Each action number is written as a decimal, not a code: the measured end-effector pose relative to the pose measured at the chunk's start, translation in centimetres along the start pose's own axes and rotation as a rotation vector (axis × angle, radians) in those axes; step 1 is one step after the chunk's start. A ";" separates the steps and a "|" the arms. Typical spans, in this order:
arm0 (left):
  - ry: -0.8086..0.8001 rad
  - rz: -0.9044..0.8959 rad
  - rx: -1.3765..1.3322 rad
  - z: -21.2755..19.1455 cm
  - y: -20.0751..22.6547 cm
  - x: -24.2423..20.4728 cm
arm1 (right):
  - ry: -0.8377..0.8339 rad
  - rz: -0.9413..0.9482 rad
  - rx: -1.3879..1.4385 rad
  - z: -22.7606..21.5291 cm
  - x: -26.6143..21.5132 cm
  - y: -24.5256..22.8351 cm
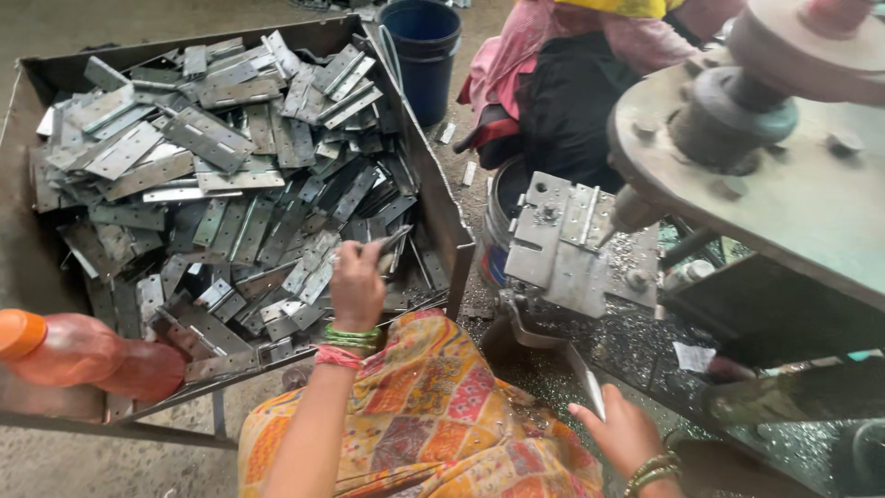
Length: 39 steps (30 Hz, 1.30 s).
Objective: The person repeatedly picks metal hinge pieces from a bin, places them into a press machine, and operates the lever to process each piece. The person handles the pieces one at a time and returns them to the bin after processing.
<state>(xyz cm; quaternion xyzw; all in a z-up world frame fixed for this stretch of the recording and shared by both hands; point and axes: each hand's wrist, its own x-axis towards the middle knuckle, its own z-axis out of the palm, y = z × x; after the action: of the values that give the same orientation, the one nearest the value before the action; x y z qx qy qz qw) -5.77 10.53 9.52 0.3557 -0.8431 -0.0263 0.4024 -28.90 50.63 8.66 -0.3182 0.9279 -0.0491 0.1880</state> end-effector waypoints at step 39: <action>-0.401 0.347 -0.033 5.8 25.9 0.3 | -0.023 0.001 0.031 2.4 2.1 0.9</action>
<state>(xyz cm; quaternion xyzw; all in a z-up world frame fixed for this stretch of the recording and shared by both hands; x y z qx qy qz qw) -24.93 28.19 14.37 0.1869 -0.9539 -0.0409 0.2314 -30.05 50.12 5.53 -0.3155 0.9249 -0.0599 0.2034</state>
